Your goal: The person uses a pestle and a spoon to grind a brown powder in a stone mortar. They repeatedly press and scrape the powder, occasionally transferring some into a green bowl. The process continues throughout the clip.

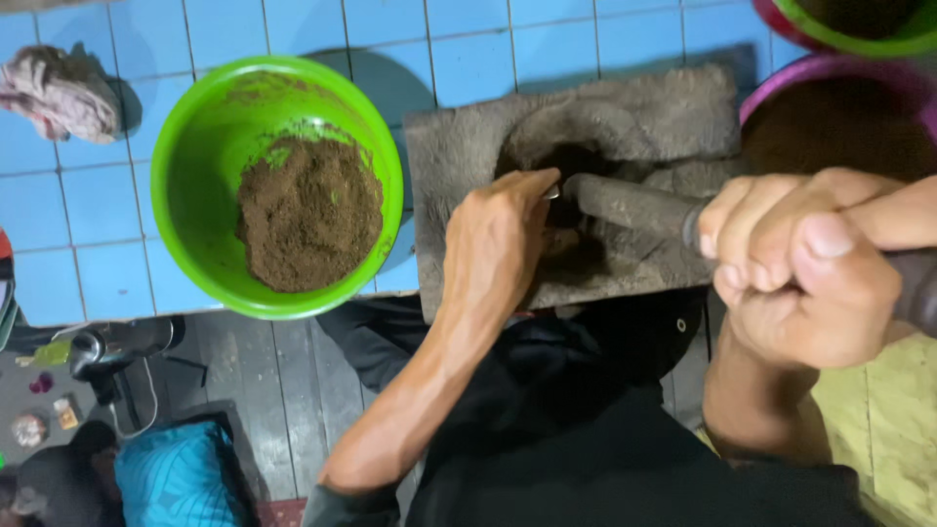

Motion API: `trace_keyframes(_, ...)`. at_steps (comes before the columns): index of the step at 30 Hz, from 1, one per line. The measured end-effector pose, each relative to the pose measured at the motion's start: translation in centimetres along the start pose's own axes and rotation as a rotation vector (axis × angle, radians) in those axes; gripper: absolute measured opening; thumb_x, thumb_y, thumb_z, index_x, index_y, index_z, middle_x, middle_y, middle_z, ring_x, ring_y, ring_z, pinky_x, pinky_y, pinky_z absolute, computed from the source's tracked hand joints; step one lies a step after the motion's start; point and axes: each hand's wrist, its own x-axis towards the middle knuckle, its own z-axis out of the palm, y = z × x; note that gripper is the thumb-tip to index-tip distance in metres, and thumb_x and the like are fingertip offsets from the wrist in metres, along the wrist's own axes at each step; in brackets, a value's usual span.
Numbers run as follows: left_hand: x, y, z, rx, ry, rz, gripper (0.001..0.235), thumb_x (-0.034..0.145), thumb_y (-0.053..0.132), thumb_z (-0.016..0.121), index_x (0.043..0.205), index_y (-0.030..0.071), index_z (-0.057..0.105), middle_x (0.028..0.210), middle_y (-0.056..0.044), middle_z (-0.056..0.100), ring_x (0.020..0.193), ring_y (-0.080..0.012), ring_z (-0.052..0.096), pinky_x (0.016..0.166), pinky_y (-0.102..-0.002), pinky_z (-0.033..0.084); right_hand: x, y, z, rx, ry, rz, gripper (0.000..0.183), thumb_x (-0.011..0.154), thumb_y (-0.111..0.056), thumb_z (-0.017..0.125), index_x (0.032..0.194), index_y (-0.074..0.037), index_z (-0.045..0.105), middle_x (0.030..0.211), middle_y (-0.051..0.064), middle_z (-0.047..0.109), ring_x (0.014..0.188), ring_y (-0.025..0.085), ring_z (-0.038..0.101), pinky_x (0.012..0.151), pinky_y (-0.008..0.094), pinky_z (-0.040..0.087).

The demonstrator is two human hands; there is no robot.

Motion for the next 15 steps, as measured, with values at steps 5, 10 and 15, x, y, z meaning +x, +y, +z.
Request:
trace_keyframes(5, 0.6, 0.0, -1.6, -0.116, 0.190, 0.101, 0.030, 0.090, -0.004, 0.058, 0.119, 0.002, 0.068, 0.116, -0.015, 0.074, 0.108, -0.0312, 0.073, 0.093, -0.039, 0.056, 0.7, 2.8, 3.5, 0.116, 0.086, -0.122, 0.028, 0.095, -0.006, 0.043, 0.068, -0.011, 0.037, 0.052, 0.003, 0.038, 0.039, 0.015, 0.037, 0.040, 0.031, 0.034)
trace_keyframes(10, 1.6, 0.8, -0.3, 0.067, -0.013, 0.048, 0.016, 0.078, 0.005, 0.055, 0.093, 0.007, 0.060, 0.086, -0.018, 0.068, 0.074, -0.0456, 0.065, 0.055, -0.051, 0.041, 0.8, 2.0, 1.8, 0.055, -0.018, -0.223, 0.041, 0.095, 0.005, 0.037, 0.056, -0.007, 0.038, 0.048, 0.004, 0.039, 0.037, 0.016, 0.044, 0.041, 0.028, 0.040)
trace_keyframes(15, -0.6, 2.0, -4.7, -0.093, 0.038, 0.141, 0.031, 0.089, -0.005, 0.055, 0.117, -0.001, 0.068, 0.116, -0.017, 0.073, 0.105, -0.0309, 0.073, 0.091, -0.038, 0.057, -0.9, 0.6, -0.4, 0.064, -0.048, -0.096, 0.030, 0.093, -0.020, 0.032, 0.063, -0.021, 0.039, 0.052, -0.005, 0.041, 0.041, 0.008, 0.043, 0.053, 0.024, 0.045)
